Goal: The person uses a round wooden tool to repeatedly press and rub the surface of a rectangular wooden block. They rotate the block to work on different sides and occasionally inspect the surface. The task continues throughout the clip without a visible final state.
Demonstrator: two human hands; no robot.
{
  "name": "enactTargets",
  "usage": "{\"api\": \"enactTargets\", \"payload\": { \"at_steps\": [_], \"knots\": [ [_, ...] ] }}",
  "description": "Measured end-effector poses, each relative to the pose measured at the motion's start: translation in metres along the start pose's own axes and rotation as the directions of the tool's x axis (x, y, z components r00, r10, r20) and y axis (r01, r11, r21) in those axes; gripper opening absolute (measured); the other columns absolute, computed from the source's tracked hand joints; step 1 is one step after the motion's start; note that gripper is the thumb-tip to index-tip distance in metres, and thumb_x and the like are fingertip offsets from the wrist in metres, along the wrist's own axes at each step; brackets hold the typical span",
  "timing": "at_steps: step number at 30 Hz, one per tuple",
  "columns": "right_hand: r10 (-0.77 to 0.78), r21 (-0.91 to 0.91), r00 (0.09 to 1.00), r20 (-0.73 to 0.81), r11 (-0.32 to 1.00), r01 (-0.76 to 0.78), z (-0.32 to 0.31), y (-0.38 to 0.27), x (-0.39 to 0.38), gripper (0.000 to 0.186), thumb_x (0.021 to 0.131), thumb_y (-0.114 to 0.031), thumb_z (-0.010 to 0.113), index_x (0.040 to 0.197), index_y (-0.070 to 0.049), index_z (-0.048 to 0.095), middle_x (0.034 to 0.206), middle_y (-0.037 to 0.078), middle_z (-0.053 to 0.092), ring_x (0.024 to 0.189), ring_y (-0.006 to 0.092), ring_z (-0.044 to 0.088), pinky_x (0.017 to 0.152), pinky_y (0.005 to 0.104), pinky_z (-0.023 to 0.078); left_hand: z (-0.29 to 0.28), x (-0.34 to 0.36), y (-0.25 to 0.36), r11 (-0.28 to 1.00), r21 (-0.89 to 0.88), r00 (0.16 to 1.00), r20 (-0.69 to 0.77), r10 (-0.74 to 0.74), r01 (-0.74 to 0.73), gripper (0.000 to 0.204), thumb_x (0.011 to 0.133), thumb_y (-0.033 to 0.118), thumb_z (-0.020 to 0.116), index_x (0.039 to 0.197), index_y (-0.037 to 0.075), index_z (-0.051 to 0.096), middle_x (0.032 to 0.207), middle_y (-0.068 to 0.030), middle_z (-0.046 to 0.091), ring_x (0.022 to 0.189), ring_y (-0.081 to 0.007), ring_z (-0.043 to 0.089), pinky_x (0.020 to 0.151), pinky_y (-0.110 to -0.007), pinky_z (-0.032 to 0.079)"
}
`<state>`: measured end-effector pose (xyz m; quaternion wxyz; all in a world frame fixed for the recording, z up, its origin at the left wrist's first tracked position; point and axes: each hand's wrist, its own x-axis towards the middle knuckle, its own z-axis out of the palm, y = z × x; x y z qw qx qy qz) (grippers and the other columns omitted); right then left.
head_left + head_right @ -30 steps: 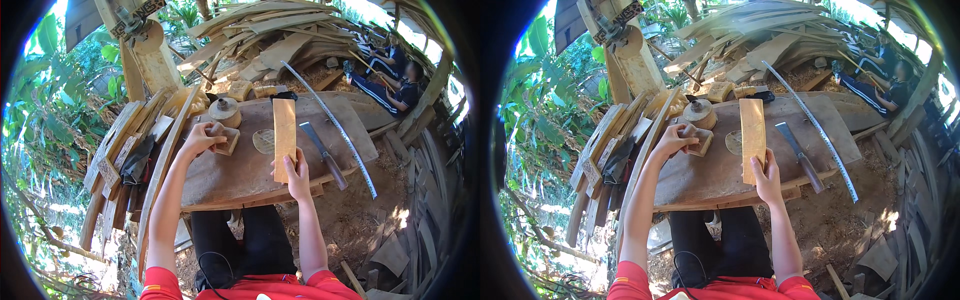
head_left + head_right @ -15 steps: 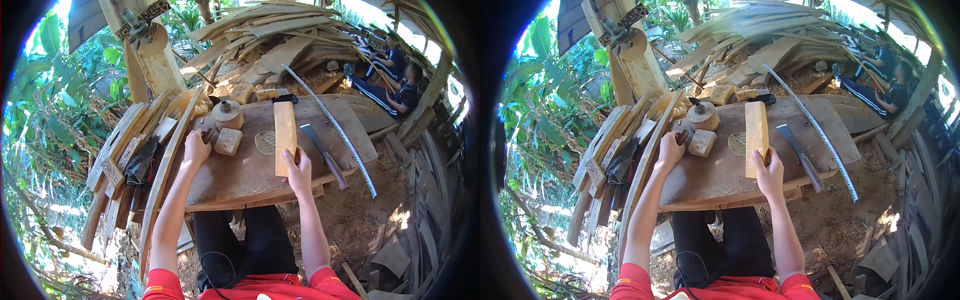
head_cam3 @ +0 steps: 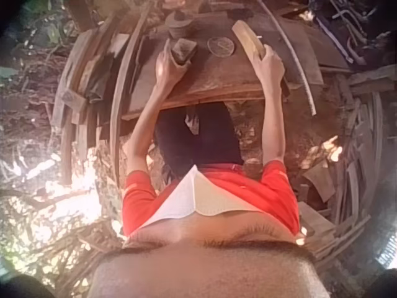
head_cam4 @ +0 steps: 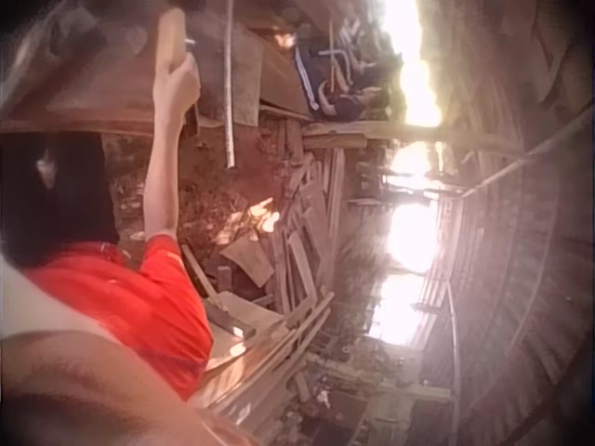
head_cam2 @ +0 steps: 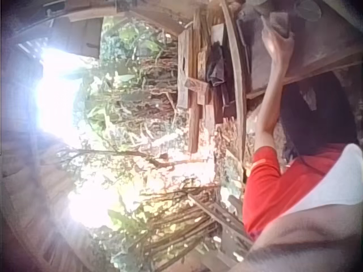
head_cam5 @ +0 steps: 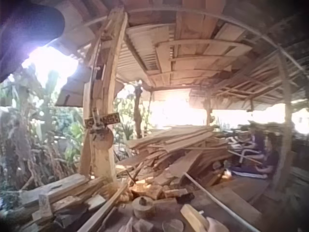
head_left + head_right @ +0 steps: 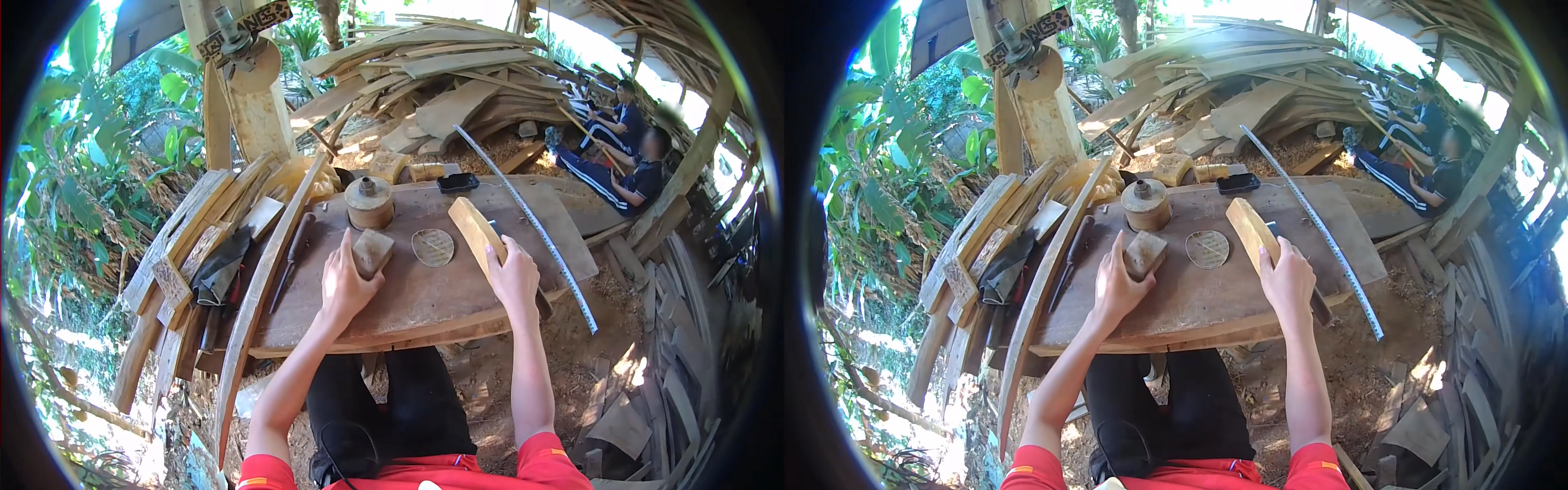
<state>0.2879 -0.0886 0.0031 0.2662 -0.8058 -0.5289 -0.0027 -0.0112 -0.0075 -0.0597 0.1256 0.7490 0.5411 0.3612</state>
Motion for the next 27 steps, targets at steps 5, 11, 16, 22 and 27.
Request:
{"api": "enactTargets", "payload": {
  "at_steps": [5, 11, 16, 22, 27],
  "knots": [
    [-0.370, -0.080, 0.928, -0.049, 0.927, 0.365, -0.006, -0.038, -0.014, 0.056, 0.097, -0.040, 0.072, 0.137, -0.001, 0.065, 0.157, 0.023, 0.051, 0.152, 0.0424, 0.038, 0.119, 0.0519, 0.039, -0.013, -0.037, -0.007, 0.997, -0.068, 0.999, -0.044, 0.026, -0.029, 0.116, 0.073, 0.026, 0.092, 0.164, 0.003, 0.024, 0.119, -0.0281, 0.066, 0.112, -0.0443, 0.066, 0.100, -0.049, 0.052],
    [-0.647, -0.041, 0.762, 0.038, 0.760, 0.648, 0.105, -0.044, 0.010, 0.054, 0.105, -0.034, 0.060, 0.141, 0.007, 0.060, 0.158, 0.025, 0.049, 0.151, 0.0423, 0.039, 0.127, 0.0505, 0.031, -0.011, -0.037, -0.002, 0.978, -0.210, 0.998, -0.067, -0.013, -0.002, 0.125, 0.069, 0.025, 0.097, 0.166, 0.004, 0.020, 0.113, -0.0262, 0.072, 0.105, -0.0423, 0.072, 0.094, -0.048, 0.056],
    [-0.490, 0.277, 0.857, 0.160, 0.856, 0.437, 0.104, -0.061, 0.016, 0.040, 0.108, -0.020, 0.054, 0.134, 0.008, 0.064, 0.144, 0.027, 0.061, 0.134, 0.0397, 0.060, 0.110, 0.0463, 0.052, -0.012, -0.038, -0.004, 0.971, -0.238, 0.995, -0.100, -0.005, -0.019, 0.131, 0.068, 0.022, 0.098, 0.168, 0.005, 0.015, 0.112, -0.0256, 0.075, 0.104, -0.0406, 0.074, 0.093, -0.046, 0.058],
    [-0.853, 0.403, 0.520, -0.050, 0.459, 0.792, 0.109, -0.112, -0.044, 0.032, 0.102, -0.012, 0.056, 0.125, 0.005, 0.068, 0.136, 0.025, 0.067, 0.129, 0.0384, 0.064, 0.109, 0.0464, 0.053, -0.014, -0.040, -0.006, 0.913, -0.402, 0.994, -0.049, -0.098, 0.071, 0.132, 0.069, 0.020, 0.097, 0.168, 0.004, 0.010, 0.106, -0.0252, 0.074, 0.101, -0.0429, 0.073, 0.093, -0.049, 0.057],
    [-0.748, 0.330, 0.663, -0.028, 0.619, 0.712, 0.109, -0.117, -0.043, 0.033, 0.100, -0.012, 0.058, 0.125, 0.008, 0.067, 0.135, 0.026, 0.067, 0.131, 0.0388, 0.063, 0.110, 0.0471, 0.052, -0.013, -0.042, -0.005, 0.929, -0.363, 0.993, -0.061, -0.099, 0.070, 0.133, 0.068, 0.017, 0.096, 0.168, 0.006, 0.010, 0.110, -0.0258, 0.074, 0.100, -0.0426, 0.074, 0.089, -0.048, 0.058]
  ]
}}
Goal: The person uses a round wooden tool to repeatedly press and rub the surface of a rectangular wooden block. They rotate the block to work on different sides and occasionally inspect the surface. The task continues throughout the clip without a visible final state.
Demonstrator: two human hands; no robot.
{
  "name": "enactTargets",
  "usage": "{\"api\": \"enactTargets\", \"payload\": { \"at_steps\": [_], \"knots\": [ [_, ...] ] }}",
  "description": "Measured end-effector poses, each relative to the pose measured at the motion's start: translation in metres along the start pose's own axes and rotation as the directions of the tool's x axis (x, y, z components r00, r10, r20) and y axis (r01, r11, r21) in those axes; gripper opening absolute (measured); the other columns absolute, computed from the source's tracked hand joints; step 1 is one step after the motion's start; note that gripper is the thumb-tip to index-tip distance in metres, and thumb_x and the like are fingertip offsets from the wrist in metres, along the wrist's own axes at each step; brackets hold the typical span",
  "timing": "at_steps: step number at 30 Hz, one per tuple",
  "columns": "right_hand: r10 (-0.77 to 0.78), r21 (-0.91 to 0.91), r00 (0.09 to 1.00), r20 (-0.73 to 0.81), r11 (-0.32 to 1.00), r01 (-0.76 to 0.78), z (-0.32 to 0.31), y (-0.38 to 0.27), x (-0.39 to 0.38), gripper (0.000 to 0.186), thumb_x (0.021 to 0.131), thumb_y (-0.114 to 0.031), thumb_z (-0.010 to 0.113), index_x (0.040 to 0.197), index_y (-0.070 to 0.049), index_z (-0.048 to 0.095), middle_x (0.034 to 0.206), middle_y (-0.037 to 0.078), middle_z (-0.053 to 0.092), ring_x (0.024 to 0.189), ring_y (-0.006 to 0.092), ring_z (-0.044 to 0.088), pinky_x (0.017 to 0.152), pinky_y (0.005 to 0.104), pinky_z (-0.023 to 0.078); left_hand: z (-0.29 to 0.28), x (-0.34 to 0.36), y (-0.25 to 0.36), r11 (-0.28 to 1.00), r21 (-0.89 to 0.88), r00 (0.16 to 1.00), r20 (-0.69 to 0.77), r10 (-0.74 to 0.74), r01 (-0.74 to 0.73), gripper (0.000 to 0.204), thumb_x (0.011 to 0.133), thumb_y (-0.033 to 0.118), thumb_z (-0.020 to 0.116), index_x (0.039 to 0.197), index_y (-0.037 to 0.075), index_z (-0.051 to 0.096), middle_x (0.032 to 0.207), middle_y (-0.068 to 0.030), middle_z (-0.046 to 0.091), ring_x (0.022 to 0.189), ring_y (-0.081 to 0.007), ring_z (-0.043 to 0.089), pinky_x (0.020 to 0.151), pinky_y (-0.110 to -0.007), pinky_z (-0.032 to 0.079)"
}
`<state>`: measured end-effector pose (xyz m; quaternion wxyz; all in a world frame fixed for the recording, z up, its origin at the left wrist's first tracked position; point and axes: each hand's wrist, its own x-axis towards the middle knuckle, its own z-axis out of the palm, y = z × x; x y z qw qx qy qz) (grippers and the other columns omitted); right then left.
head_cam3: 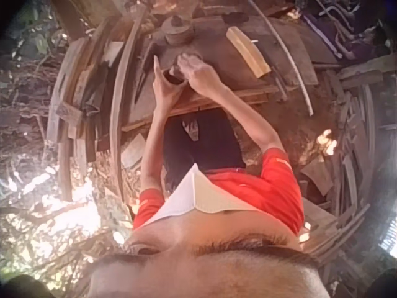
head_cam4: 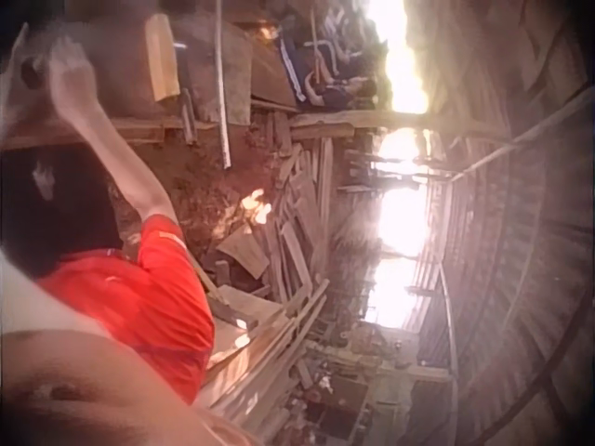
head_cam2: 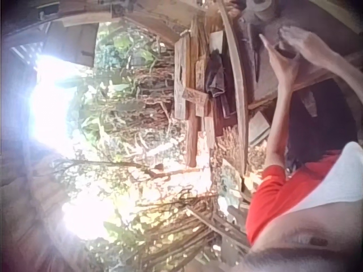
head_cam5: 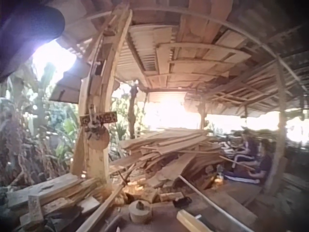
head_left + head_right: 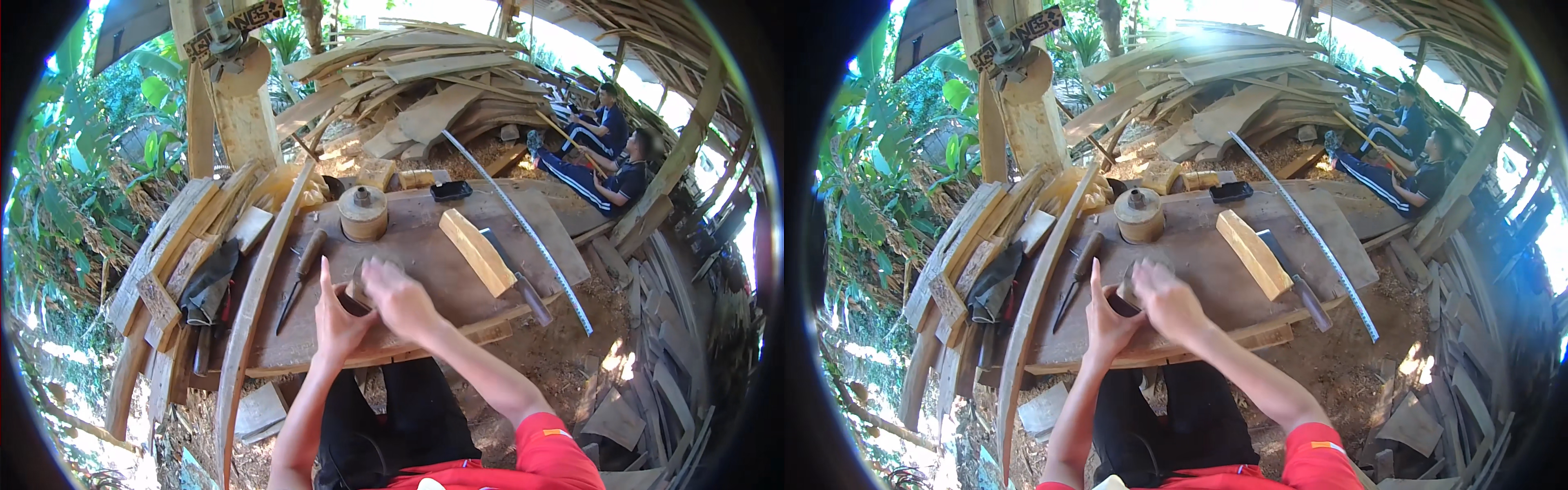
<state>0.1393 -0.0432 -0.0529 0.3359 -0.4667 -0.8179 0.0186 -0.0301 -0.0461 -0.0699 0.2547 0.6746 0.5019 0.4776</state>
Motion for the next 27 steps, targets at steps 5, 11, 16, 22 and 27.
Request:
{"api": "enactTargets", "payload": {
  "at_steps": [5, 11, 16, 22, 27],
  "knots": [
    [-0.024, 0.090, 1.000, -0.012, 0.996, 0.025, -0.015, 0.009, -0.005, 0.035, 0.099, -0.009, 0.059, 0.129, 0.006, 0.068, 0.138, 0.026, 0.066, 0.135, 0.0371, 0.061, 0.114, 0.0471, 0.050, -0.004, 0.002, 0.005, 0.999, -0.028, 0.999, 0.037, -0.022, 0.023, 0.128, 0.070, 0.012, 0.092, 0.168, 0.005, 0.010, 0.113, -0.0248, 0.074, 0.102, -0.0418, 0.074, 0.092, -0.047, 0.058],
    [-0.023, 0.239, 0.999, 0.048, 0.971, 0.011, -0.007, -0.012, -0.010, 0.032, 0.102, -0.008, 0.059, 0.130, 0.006, 0.067, 0.137, 0.027, 0.066, 0.131, 0.0389, 0.063, 0.110, 0.0481, 0.052, -0.004, 0.000, -0.009, 0.998, -0.063, 1.000, 0.022, -0.005, 0.007, 0.138, 0.065, 0.021, 0.101, 0.169, 0.006, 0.010, 0.112, -0.0240, 0.075, 0.103, -0.0391, 0.074, 0.092, -0.046, 0.059],
    [0.052, 0.172, 0.997, 0.057, 0.983, -0.062, -0.004, -0.020, -0.017, 0.030, 0.101, -0.005, 0.059, 0.127, 0.006, 0.069, 0.133, 0.026, 0.068, 0.131, 0.0390, 0.063, 0.112, 0.0462, 0.051, -0.004, 0.001, -0.004, 0.993, -0.102, 0.998, 0.015, -0.063, 0.064, 0.139, 0.066, 0.023, 0.101, 0.169, 0.007, 0.009, 0.109, -0.0229, 0.075, 0.100, -0.0375, 0.075, 0.089, -0.045, 0.059],
    [0.227, 0.186, 0.972, -0.056, 0.959, -0.213, -0.009, -0.002, -0.005, 0.031, 0.098, -0.005, 0.057, 0.124, 0.004, 0.070, 0.134, 0.024, 0.069, 0.134, 0.0354, 0.062, 0.115, 0.0461, 0.050, -0.004, -0.003, 0.002, 1.000, -0.019, 1.000, -0.007, -0.012, 0.012, 0.132, 0.069, 0.014, 0.095, 0.169, 0.007, 0.009, 0.111, -0.0239, 0.076, 0.101, -0.0365, 0.076, 0.093, -0.043, 0.059],
    [0.047, 0.255, 0.991, 0.128, 0.964, -0.079, -0.024, -0.021, -0.006, 0.030, 0.100, -0.005, 0.058, 0.127, 0.003, 0.069, 0.137, 0.025, 0.066, 0.132, 0.0389, 0.062, 0.109, 0.0470, 0.054, -0.004, -0.003, -0.005, 1.000, -0.006, 1.000, -0.006, 0.021, -0.021, 0.133, 0.070, 0.016, 0.095, 0.169, 0.007, 0.007, 0.111, -0.0231, 0.077, 0.100, -0.0374, 0.076, 0.090, -0.044, 0.059]
  ]
}}
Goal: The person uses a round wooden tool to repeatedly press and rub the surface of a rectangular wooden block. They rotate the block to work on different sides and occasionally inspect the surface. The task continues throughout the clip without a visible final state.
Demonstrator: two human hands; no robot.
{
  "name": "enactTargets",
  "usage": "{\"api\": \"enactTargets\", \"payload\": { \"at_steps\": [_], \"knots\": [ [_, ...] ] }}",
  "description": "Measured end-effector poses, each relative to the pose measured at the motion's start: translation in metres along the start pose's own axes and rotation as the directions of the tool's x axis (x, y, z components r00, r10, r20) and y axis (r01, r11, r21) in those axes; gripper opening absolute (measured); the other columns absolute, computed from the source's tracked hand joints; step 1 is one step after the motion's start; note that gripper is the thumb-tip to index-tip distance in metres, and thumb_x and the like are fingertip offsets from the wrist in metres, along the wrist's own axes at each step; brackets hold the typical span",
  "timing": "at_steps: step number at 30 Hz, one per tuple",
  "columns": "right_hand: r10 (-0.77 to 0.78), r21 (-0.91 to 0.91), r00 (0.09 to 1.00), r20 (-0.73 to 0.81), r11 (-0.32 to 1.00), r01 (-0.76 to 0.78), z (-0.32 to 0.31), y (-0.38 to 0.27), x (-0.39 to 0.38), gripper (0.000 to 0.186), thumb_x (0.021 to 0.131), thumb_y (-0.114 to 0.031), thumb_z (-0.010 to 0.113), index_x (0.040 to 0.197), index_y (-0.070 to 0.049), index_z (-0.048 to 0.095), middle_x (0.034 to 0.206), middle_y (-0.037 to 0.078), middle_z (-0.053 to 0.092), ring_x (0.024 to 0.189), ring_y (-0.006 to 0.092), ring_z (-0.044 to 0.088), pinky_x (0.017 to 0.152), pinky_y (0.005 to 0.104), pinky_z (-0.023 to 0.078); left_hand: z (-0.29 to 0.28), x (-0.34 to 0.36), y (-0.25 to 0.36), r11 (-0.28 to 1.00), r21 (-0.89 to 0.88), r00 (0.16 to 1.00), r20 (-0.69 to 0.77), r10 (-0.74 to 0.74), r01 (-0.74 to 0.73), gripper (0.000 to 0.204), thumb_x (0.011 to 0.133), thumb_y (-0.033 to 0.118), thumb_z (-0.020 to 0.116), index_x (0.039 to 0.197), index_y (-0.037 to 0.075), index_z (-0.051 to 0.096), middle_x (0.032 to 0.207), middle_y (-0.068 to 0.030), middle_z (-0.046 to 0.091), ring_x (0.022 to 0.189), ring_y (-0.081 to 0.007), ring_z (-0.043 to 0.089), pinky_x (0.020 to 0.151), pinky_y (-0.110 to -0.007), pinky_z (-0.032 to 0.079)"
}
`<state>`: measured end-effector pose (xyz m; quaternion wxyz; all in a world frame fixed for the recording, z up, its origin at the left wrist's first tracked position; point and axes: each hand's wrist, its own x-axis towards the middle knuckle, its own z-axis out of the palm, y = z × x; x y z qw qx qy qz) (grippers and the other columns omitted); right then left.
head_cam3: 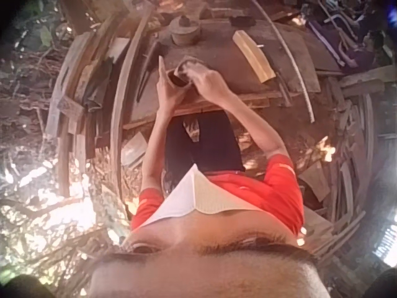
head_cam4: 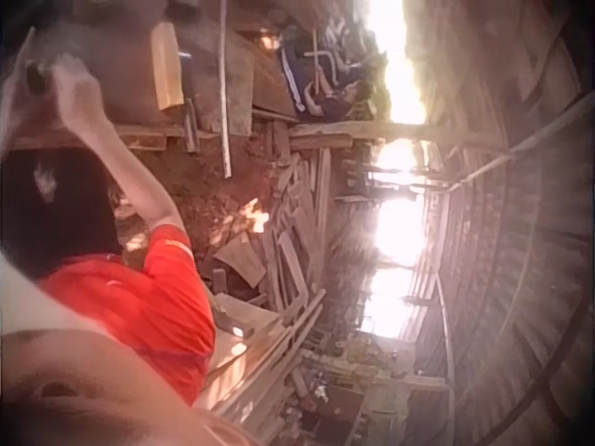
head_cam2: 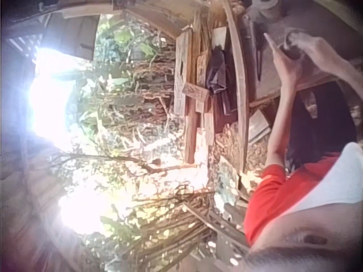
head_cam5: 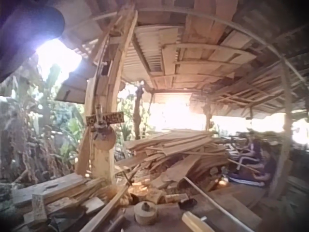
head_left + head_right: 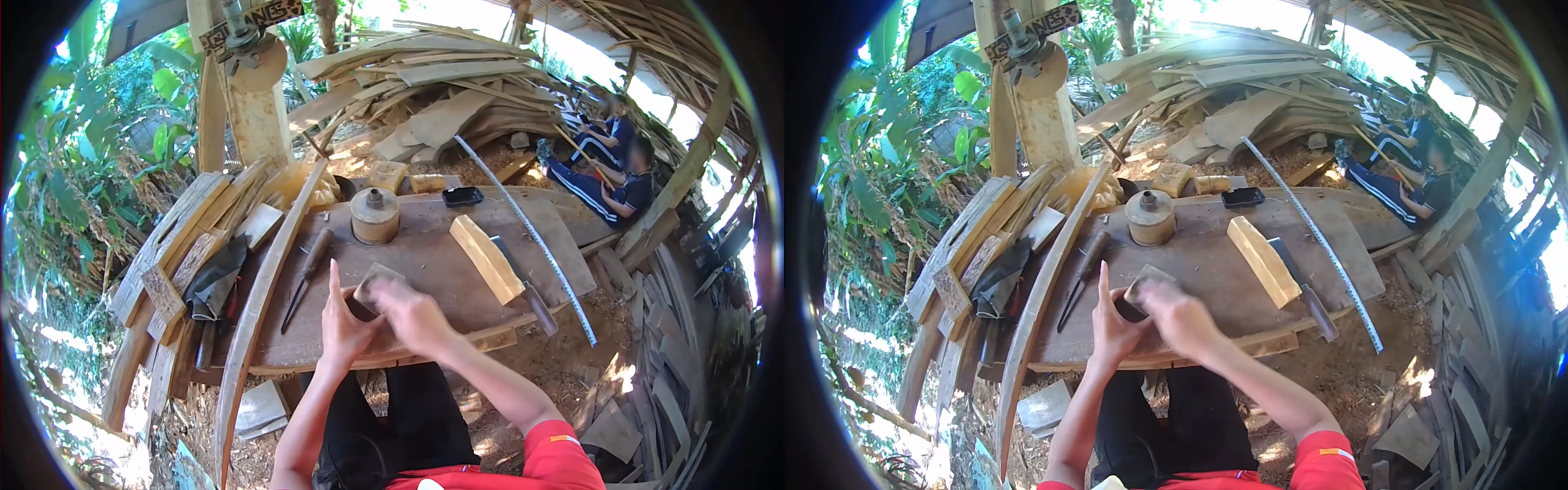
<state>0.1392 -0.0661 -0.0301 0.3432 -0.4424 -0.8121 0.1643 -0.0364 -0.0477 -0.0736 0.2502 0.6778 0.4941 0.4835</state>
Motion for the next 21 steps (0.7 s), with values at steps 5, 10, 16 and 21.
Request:
{"api": "enactTargets", "payload": {
  "at_steps": [5, 10, 16, 21],
  "knots": [
    [-0.138, -0.196, 0.980, -0.143, 0.975, 0.109, 0.032, -0.007, -0.014, 0.027, 0.099, -0.005, 0.061, 0.123, 0.005, 0.069, 0.130, 0.025, 0.070, 0.125, 0.0373, 0.067, 0.109, 0.0463, 0.053, 0.000, 0.002, 0.000, 0.991, -0.095, 0.995, 0.039, -0.093, 0.096, 0.136, 0.070, 0.018, 0.096, 0.169, 0.007, 0.004, 0.117, -0.0229, 0.074, 0.106, -0.0410, 0.072, 0.095, -0.048, 0.056],
    [0.190, -0.023, 0.955, -0.229, 0.979, -0.201, 0.013, 0.019, 0.011, 0.029, 0.099, -0.010, 0.061, 0.122, 0.004, 0.069, 0.128, 0.025, 0.071, 0.123, 0.0371, 0.068, 0.103, 0.0454, 0.057, 0.004, -0.001, 0.006, 1.000, 0.005, 1.000, -0.019, -0.003, 0.003, 0.135, 0.070, 0.018, 0.096, 0.170, 0.009, 0.005, 0.111, -0.0246, 0.076, 0.101, -0.0405, 0.075, 0.091, -0.047, 0.059],
    [-0.026, -0.078, 0.992, -0.121, 0.997, 0.017, 0.016, 0.005, 0.001, 0.028, 0.097, -0.008, 0.060, 0.121, 0.001, 0.071, 0.127, 0.023, 0.071, 0.124, 0.0356, 0.067, 0.102, 0.0460, 0.057, -0.001, -0.001, 0.003, 0.998, 0.069, 1.000, -0.014, 0.014, -0.013, 0.134, 0.070, 0.021, 0.096, 0.169, 0.007, 0.007, 0.114, -0.0260, 0.075, 0.106, -0.0406, 0.074, 0.093, -0.047, 0.058],
    [-0.180, -0.322, 0.950, -0.256, 0.942, 0.092, 0.031, 0.021, -0.005, 0.027, 0.102, -0.011, 0.061, 0.123, 0.004, 0.069, 0.131, 0.022, 0.071, 0.127, 0.0367, 0.066, 0.107, 0.0455, 0.055, 0.000, -0.001, 0.014, 0.990, -0.122, 0.997, 0.029, -0.071, 0.074, 0.107, 0.073, 0.021, 0.091, 0.161, 0.000, 0.034, 0.127, -0.0283, 0.071, 0.132, -0.0418, 0.063, 0.117, -0.048, 0.046]
  ]
}}
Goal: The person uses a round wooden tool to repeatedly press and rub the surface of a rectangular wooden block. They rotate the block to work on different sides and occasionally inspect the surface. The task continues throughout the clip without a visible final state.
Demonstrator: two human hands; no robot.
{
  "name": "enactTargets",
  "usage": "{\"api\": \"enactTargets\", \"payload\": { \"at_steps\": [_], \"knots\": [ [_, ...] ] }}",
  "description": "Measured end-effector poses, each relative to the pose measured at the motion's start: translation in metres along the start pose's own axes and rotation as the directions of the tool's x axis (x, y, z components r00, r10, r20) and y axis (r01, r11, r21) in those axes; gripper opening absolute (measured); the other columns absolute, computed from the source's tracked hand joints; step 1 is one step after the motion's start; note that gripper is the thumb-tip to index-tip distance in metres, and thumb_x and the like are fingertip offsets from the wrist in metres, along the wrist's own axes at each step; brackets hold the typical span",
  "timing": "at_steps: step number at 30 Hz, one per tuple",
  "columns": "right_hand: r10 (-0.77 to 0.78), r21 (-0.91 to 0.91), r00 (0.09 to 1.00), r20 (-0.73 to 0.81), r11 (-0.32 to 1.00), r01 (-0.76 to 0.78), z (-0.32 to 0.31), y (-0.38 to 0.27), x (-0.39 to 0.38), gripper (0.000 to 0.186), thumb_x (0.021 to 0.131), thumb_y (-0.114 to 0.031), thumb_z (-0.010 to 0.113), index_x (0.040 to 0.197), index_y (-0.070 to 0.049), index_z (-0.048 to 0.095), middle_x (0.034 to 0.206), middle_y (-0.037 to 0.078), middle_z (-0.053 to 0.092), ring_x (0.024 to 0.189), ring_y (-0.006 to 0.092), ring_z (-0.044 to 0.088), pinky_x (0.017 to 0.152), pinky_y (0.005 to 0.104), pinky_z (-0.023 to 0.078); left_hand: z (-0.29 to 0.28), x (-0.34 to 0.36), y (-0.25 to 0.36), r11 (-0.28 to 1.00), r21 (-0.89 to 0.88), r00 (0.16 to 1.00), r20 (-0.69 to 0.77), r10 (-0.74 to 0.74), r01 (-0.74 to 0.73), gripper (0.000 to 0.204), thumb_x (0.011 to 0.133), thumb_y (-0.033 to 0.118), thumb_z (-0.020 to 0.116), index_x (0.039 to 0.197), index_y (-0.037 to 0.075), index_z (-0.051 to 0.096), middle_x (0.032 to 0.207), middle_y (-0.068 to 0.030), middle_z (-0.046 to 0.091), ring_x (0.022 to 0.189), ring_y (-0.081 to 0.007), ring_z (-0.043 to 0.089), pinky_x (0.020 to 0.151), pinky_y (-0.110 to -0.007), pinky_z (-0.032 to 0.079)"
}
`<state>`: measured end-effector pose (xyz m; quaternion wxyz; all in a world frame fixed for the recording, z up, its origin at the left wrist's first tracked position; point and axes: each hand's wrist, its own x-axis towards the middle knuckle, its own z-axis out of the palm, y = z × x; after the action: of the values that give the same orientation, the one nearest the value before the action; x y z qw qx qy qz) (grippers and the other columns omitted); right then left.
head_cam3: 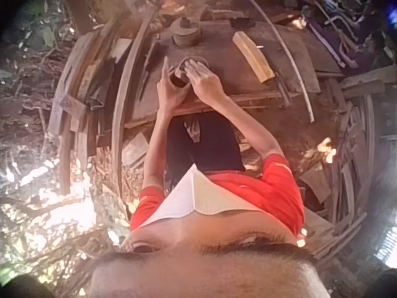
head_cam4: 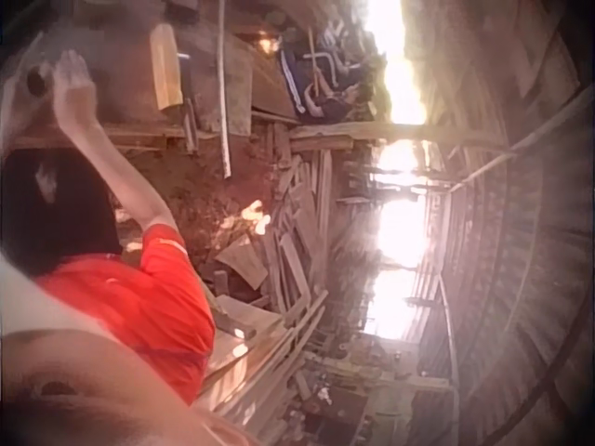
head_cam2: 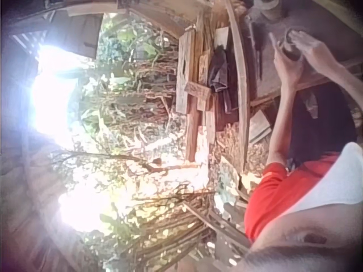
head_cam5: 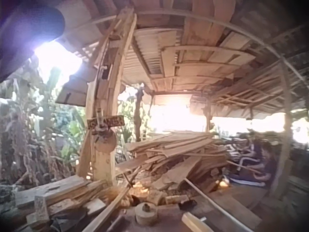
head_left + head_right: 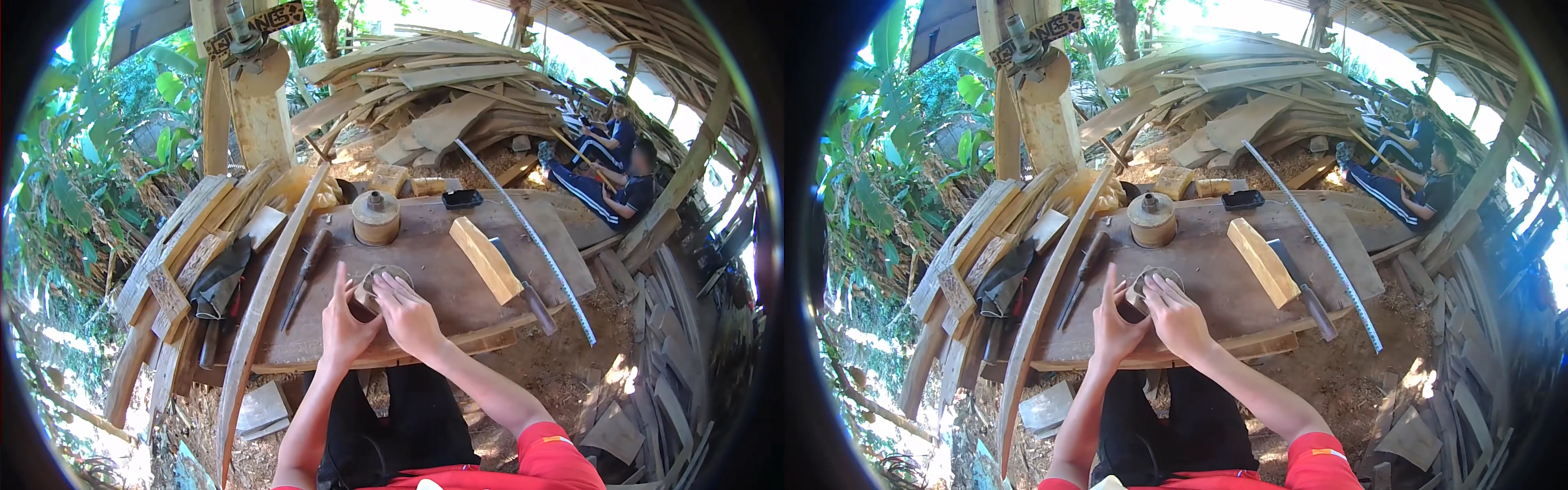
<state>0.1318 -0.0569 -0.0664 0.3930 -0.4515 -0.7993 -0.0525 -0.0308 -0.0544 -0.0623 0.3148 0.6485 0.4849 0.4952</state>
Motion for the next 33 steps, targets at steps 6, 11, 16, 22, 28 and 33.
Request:
{"api": "enactTargets", "payload": {
  "at_steps": [6, 11, 16, 22, 28, 33],
  "knots": [
    [0.091, 0.115, 0.993, 0.077, 0.988, -0.099, -0.021, 0.004, 0.003, 0.027, 0.102, -0.011, 0.062, 0.125, 0.002, 0.070, 0.132, 0.020, 0.071, 0.129, 0.0361, 0.065, 0.111, 0.0456, 0.052, -0.001, 0.002, -0.006, 0.932, 0.262, 0.968, 0.043, 0.247, -0.249, 0.065, 0.077, 0.027, 0.089, 0.128, -0.007, 0.068, 0.128, -0.0286, 0.071, 0.139, -0.0445, 0.056, 0.124, -0.053, 0.036],
    [0.028, 0.139, 0.998, 0.048, 0.990, -0.035, -0.033, 0.001, 0.012, 0.026, 0.102, -0.012, 0.063, 0.123, 0.001, 0.070, 0.131, 0.019, 0.072, 0.127, 0.0365, 0.066, 0.111, 0.0460, 0.052, -0.002, 0.001, -0.011, 0.907, 0.290, 0.952, 0.101, 0.288, -0.305, 0.057, 0.083, 0.031, 0.085, 0.123, -0.008, 0.070, 0.123, -0.0294, 0.072, 0.136, -0.0457, 0.058, 0.124, -0.055, 0.035],
    [-0.003, 0.177, 1.000, 0.018, 0.984, -0.001, -0.029, 0.000, 0.028, 0.026, 0.100, -0.010, 0.064, 0.122, 0.001, 0.070, 0.129, 0.018, 0.073, 0.126, 0.0365, 0.066, 0.111, 0.0461, 0.052, -0.002, 0.005, -0.016, 0.939, 0.187, 0.957, 0.092, 0.275, -0.288, 0.048, 0.088, 0.028, 0.079, 0.119, -0.008, 0.072, 0.117, -0.0301, 0.073, 0.133, -0.0458, 0.060, 0.123, -0.056, 0.036],
    [0.078, 0.180, 0.997, -0.002, 0.981, -0.076, -0.015, -0.004, 0.032, 0.027, 0.102, -0.009, 0.061, 0.126, 0.000, 0.070, 0.132, 0.019, 0.071, 0.128, 0.0361, 0.065, 0.115, 0.0476, 0.048, 0.000, 0.008, -0.008, 0.953, 0.202, 0.974, 0.066, 0.217, -0.226, 0.042, 0.081, 0.015, 0.080, 0.117, -0.006, 0.073, 0.098, -0.0267, 0.073, 0.103, -0.0435, 0.072, 0.118, -0.053, 0.045],
    [-0.046, 0.145, 0.999, 0.014, 0.989, 0.043, -0.026, -0.005, 0.017, 0.029, 0.102, -0.009, 0.061, 0.128, 0.002, 0.069, 0.133, 0.020, 0.070, 0.128, 0.0381, 0.064, 0.113, 0.0490, 0.049, -0.003, 0.007, -0.008, 0.972, 0.196, 0.981, 0.173, 0.092, -0.126, 0.041, 0.079, 0.011, 0.082, 0.116, -0.004, 0.073, 0.107, -0.0269, 0.075, 0.106, -0.0461, 0.071, 0.119, -0.051, 0.045],
    [0.100, -0.072, 0.995, -0.029, 0.992, -0.102, -0.017, -0.015, 0.014, 0.032, 0.099, -0.008, 0.063, 0.129, 0.002, 0.068, 0.132, 0.019, 0.071, 0.127, 0.0366, 0.066, 0.113, 0.0478, 0.050, 0.007, 0.007, -0.009, 0.953, 0.211, 0.975, 0.086, 0.204, -0.218, 0.033, 0.079, 0.009, 0.080, 0.109, -0.004, 0.072, 0.105, -0.0245, 0.076, 0.099, -0.0462, 0.072, 0.111, -0.049, 0.051]
  ]
}}
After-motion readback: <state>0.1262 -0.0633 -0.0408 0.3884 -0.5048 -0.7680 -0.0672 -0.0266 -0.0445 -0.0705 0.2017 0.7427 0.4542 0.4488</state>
